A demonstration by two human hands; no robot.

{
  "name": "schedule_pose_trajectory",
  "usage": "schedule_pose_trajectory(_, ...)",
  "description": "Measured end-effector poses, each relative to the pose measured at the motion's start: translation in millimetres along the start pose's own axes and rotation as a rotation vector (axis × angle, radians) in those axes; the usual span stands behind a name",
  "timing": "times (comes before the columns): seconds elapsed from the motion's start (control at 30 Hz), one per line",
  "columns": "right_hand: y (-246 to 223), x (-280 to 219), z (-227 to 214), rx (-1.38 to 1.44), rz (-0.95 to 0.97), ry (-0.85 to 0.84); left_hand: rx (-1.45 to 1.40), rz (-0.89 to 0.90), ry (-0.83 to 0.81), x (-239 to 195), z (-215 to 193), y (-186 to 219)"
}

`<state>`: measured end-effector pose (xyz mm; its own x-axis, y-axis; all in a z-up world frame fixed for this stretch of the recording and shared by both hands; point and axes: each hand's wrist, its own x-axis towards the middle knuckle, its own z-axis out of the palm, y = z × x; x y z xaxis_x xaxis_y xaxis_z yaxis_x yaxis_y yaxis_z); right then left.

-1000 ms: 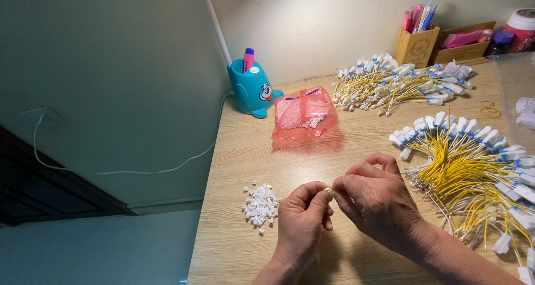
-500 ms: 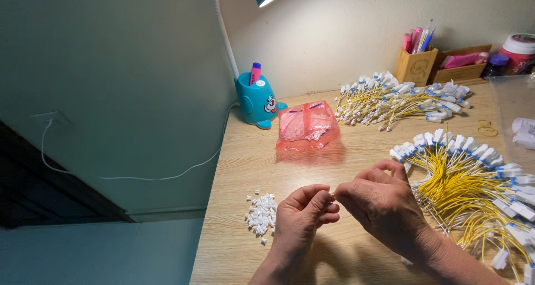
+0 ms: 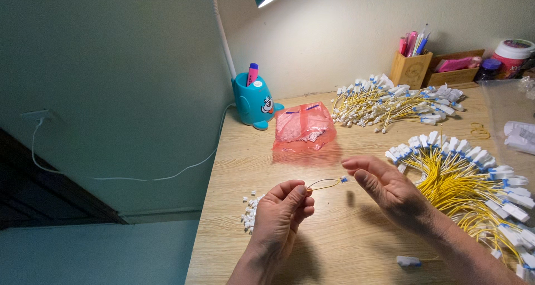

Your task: The person handles a bundle of yellow fiber optic cables, removing a rubber band and a label. They then pick up a single cable and attach small white plastic connectors to both ends of the fiber.

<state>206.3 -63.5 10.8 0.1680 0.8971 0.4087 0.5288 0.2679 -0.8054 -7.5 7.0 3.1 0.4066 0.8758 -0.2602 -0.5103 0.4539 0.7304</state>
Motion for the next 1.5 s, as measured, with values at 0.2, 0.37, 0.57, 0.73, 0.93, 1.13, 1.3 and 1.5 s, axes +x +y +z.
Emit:
schedule_pose_trajectory(0.2,9.6,4.9,-4.0,0.129,0.331,-0.130,-0.040,0.014,-0.018,3.4,-4.4,4.3)
schedule_pose_trajectory(0.37,-20.8,8.3,-4.0,0.114,0.592,-0.125,-0.055,0.028,-0.110,2.3,-6.3,4.1)
schedule_pose_trajectory(0.57,5.7,5.8,-6.6,0.640,0.777,0.042,-0.053,0.036,-0.131,3.5,-8.3,4.9)
schedule_pose_trajectory(0.73,20.4,8.3,-14.8,0.801,0.694,0.099,-0.029,0.039,-0.065,5.2,-10.2,9.0)
schedule_pose_trajectory(0.93,25.0,9.3,-18.5,0.769,0.638,0.102,-0.020,0.031,-0.013,10.3,-12.3,6.9)
schedule_pose_trajectory(1.13,16.7,8.9,-22.1,0.752,0.648,0.136,-0.037,-0.004,0.008,7.2,-10.6,10.9)
schedule_pose_trajectory(1.3,30.3,9.1,-25.7,0.709,0.634,0.132,-0.034,-0.002,0.008,9.0,-12.0,11.6)
schedule_pose_trajectory(1.5,27.2,10.3,-30.7,0.555,0.512,0.154,0.048,-0.044,0.070,-5.1,2.8,24.7)
